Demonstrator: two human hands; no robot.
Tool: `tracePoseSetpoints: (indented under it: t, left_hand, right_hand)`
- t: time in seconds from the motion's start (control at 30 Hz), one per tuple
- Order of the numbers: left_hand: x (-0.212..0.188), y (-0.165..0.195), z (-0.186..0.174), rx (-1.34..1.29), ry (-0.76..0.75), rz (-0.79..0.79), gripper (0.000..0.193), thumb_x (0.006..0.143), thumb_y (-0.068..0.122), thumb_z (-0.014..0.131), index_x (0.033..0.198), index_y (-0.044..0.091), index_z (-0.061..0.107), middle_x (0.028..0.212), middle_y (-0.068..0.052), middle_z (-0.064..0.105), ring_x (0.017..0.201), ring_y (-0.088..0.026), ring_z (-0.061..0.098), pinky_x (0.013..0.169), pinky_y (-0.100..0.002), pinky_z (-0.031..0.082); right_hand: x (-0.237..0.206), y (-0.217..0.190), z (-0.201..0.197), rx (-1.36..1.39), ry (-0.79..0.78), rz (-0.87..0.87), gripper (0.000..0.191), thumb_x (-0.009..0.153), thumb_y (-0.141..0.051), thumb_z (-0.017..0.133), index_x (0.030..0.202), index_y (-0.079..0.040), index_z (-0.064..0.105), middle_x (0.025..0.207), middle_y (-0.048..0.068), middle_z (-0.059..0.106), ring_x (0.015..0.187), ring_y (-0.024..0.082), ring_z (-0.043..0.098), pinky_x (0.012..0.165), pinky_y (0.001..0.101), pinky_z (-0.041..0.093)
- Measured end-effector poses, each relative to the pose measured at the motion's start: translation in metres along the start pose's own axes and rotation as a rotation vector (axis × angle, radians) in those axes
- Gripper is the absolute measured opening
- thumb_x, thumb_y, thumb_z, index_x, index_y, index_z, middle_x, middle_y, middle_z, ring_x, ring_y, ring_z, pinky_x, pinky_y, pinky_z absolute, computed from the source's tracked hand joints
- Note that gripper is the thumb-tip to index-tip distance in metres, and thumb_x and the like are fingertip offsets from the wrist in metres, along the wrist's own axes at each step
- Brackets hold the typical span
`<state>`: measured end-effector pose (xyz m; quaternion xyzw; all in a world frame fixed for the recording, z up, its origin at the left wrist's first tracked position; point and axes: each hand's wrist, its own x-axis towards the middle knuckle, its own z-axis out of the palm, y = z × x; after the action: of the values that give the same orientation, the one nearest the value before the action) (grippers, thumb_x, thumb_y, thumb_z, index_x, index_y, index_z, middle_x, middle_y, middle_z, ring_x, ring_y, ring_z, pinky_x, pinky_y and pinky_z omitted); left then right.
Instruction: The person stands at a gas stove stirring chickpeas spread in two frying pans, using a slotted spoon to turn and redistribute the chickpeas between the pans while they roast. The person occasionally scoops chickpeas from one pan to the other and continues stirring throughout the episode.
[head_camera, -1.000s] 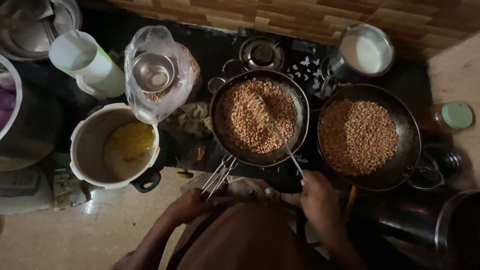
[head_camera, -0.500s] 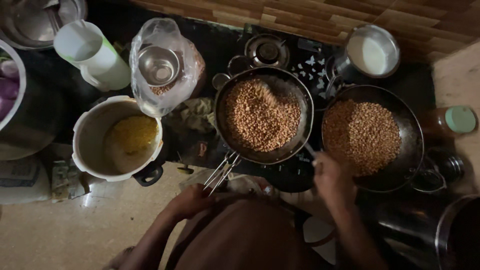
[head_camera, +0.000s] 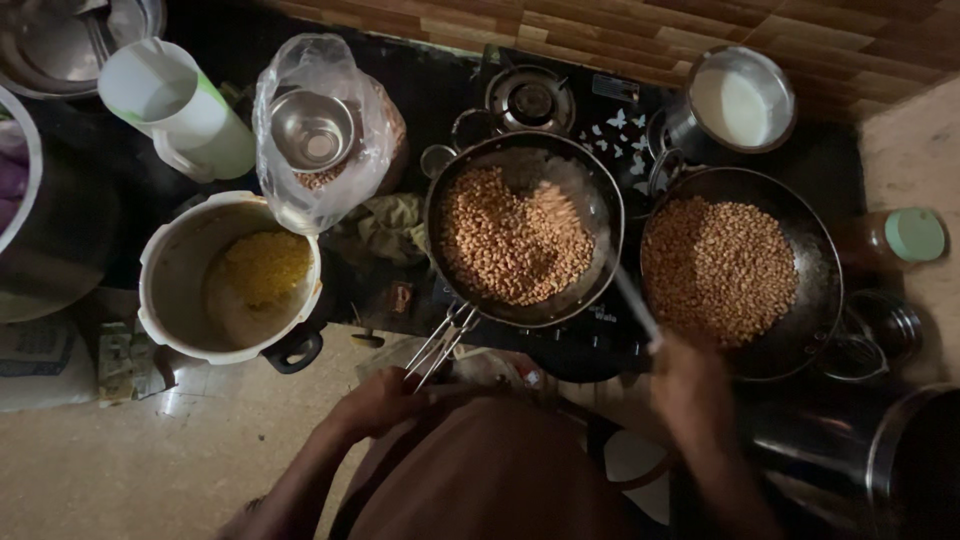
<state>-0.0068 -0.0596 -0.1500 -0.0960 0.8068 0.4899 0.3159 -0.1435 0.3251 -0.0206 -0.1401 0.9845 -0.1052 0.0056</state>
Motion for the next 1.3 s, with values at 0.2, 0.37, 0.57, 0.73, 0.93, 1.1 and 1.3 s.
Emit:
tracePoseSetpoints:
  t: [0.2,0.37,0.57,0.73,0.93,1.1,1.3]
  left_hand:
    - [0.0,-0.002,0.0,-0.017,-0.02,-0.061,0.042,0.086,0.042,0.073,0.098,0.002,0.075,0.074,-0.015,0.072,0.067,-0.023,0.066,0.069,-0.042,0.053]
    - [0.001,-0.001,0.001,-0.004,-0.027,-0.024,0.042,0.088,0.04,0.071,0.091,-0.001,0.075,0.067,-0.015,0.069,0.061,-0.021,0.063,0.063,-0.043,0.052]
    - [-0.003,0.002,-0.003,-0.086,-0.09,-0.178,0.038,0.09,0.039,0.07,0.093,0.001,0.072,0.069,-0.015,0.063,0.058,-0.023,0.056,0.06,-0.046,0.048]
    - [-0.006,0.01,-0.003,-0.033,0.018,0.099,0.034,0.087,0.037,0.072,0.101,0.006,0.075,0.065,-0.009,0.068,0.058,-0.017,0.061,0.058,-0.039,0.05]
    - [-0.008,0.013,-0.007,-0.099,-0.056,-0.004,0.031,0.088,0.035,0.072,0.098,0.005,0.072,0.064,-0.009,0.064,0.054,-0.016,0.057,0.053,-0.038,0.048]
    - [-0.004,0.009,-0.004,-0.082,0.0,0.109,0.034,0.087,0.035,0.073,0.087,0.001,0.074,0.061,-0.008,0.064,0.053,-0.015,0.057,0.052,-0.038,0.047]
    - [0.0,0.006,-0.002,-0.075,-0.053,0.002,0.038,0.089,0.04,0.072,0.085,0.002,0.073,0.058,-0.008,0.061,0.051,-0.015,0.054,0.052,-0.039,0.046]
  right_hand:
    - [-0.024,-0.006,-0.008,0.089,-0.189,0.274,0.028,0.09,-0.022,0.066,0.115,-0.012,0.074,0.094,0.019,0.074,0.084,0.037,0.072,0.077,0.0456,0.057]
    - [-0.025,0.006,-0.017,0.017,0.098,0.13,0.017,0.095,-0.016,0.066,0.109,-0.008,0.073,0.101,0.021,0.072,0.097,0.042,0.068,0.082,0.0491,0.054]
    - [-0.042,-0.001,0.001,-0.013,-0.245,0.136,0.023,0.084,-0.012,0.071,0.106,-0.013,0.075,0.086,0.017,0.073,0.079,0.039,0.071,0.069,0.047,0.058]
    - [-0.015,-0.014,0.037,0.613,-0.631,0.663,0.03,0.1,-0.022,0.058,0.124,-0.011,0.072,0.074,0.013,0.067,0.05,0.017,0.055,0.044,0.0341,0.044]
    - [-0.016,-0.03,0.082,0.567,-0.227,0.36,0.029,0.096,-0.029,0.068,0.103,-0.002,0.077,0.065,0.009,0.07,0.053,0.017,0.062,0.048,0.0336,0.047]
    - [-0.051,-0.015,0.072,0.471,-0.026,0.356,0.028,0.092,-0.031,0.071,0.103,-0.007,0.076,0.068,0.008,0.072,0.063,0.019,0.07,0.062,0.0365,0.055]
    - [-0.056,-0.004,0.042,0.31,0.176,0.357,0.029,0.095,-0.032,0.07,0.109,-0.007,0.073,0.083,0.013,0.076,0.074,0.027,0.074,0.068,0.0406,0.056]
